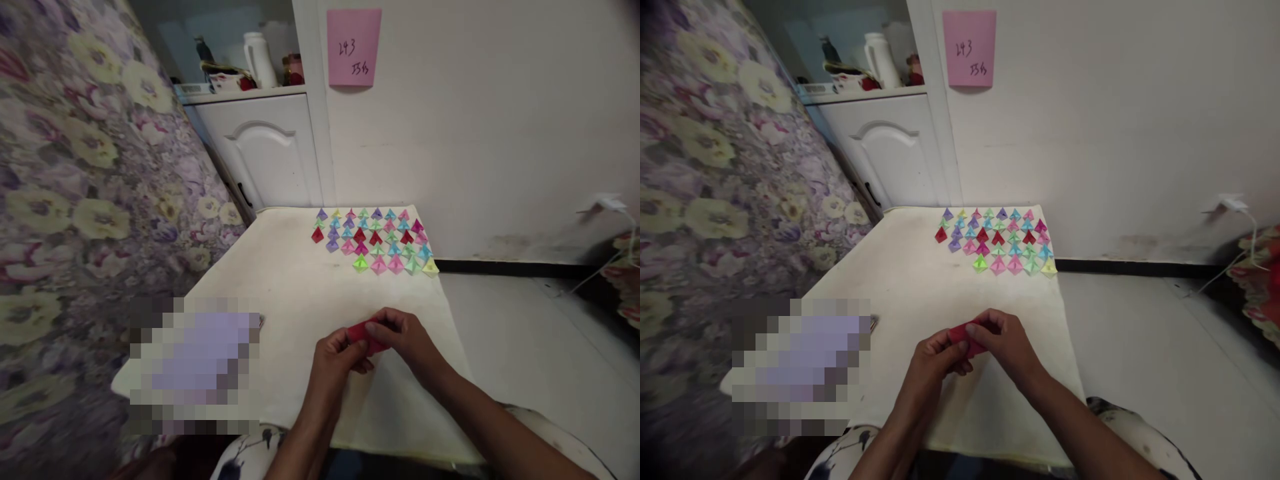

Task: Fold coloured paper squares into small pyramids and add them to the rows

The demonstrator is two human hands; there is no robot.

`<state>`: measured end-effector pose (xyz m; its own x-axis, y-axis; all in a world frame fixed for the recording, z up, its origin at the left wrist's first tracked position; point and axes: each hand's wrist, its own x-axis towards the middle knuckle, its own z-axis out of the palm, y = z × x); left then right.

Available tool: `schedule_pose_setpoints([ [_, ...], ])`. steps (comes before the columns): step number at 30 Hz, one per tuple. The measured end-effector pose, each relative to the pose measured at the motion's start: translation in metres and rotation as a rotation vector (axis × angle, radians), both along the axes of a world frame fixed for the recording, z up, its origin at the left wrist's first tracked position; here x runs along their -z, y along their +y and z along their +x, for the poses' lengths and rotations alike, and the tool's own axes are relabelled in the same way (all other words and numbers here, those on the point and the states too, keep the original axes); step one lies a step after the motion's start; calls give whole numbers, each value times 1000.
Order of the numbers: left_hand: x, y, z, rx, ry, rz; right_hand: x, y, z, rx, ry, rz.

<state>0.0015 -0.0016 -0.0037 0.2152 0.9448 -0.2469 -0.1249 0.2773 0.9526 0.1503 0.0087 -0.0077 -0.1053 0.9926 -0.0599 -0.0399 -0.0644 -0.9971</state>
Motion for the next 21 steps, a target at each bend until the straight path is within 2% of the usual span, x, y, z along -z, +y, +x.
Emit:
schedule_pose_setpoints([
  [6,4,0,0,-18,-33,58,4,2,-1,9,134,-118],
  [15,2,1,1,-18,-75,72,2,3,2,-100,330,-283],
  [21,-1,2,2,-11,-175,79,4,2,1,-135,465,-388],
])
